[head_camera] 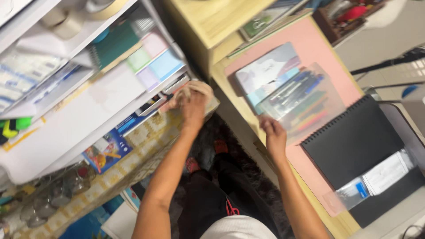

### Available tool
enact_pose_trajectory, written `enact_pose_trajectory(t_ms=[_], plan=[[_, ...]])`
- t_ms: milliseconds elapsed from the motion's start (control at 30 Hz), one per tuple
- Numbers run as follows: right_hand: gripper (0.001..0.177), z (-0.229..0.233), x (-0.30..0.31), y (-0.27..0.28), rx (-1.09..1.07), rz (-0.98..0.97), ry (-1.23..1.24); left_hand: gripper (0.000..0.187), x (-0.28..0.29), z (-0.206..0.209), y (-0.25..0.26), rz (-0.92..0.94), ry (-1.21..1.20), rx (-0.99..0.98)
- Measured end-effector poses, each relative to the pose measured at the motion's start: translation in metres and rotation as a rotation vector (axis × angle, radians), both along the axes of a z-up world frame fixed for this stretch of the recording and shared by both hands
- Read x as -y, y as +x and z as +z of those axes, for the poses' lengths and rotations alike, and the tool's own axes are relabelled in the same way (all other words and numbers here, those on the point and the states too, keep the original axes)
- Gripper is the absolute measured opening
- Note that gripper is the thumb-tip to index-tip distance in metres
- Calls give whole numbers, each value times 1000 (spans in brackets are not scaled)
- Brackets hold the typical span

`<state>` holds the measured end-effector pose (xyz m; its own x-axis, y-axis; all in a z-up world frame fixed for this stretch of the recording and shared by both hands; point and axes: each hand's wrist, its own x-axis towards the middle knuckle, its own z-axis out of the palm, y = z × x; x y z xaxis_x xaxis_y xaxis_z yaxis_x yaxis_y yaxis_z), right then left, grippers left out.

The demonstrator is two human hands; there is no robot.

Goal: The person wipes a notebook, pen cases, and boxes of pastels with a cloth before placing them on a shelf.

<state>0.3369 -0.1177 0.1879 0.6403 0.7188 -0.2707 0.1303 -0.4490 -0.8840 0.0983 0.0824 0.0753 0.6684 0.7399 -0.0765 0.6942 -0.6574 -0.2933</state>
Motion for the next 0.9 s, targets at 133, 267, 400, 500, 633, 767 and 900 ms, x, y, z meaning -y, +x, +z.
enact_pose_trajectory(t_ms=[133,267,400,500,633,767,900], plan=[[27,7,-56,66,161,0,145,65,-12,-3,-8,74,-365,20],[44,-12,-122,137,393,61,70,70,0,6,-32,384,-578,251],[71,-19,-173,173,563,166,-208,52,-8,3,-35,575,-596,248],[70,-22,-200,188,627,237,-306,47,-15,-9,-21,638,-649,623],[62,-35,-223,206,284,162,-334,71,-5,-2,51,397,-1119,1792],[61,-46,-226,209,173,103,-343,71,-11,22,119,346,-1165,1393],[64,-56,-227,209,327,203,-326,56,-11,25,154,377,-824,1223]])
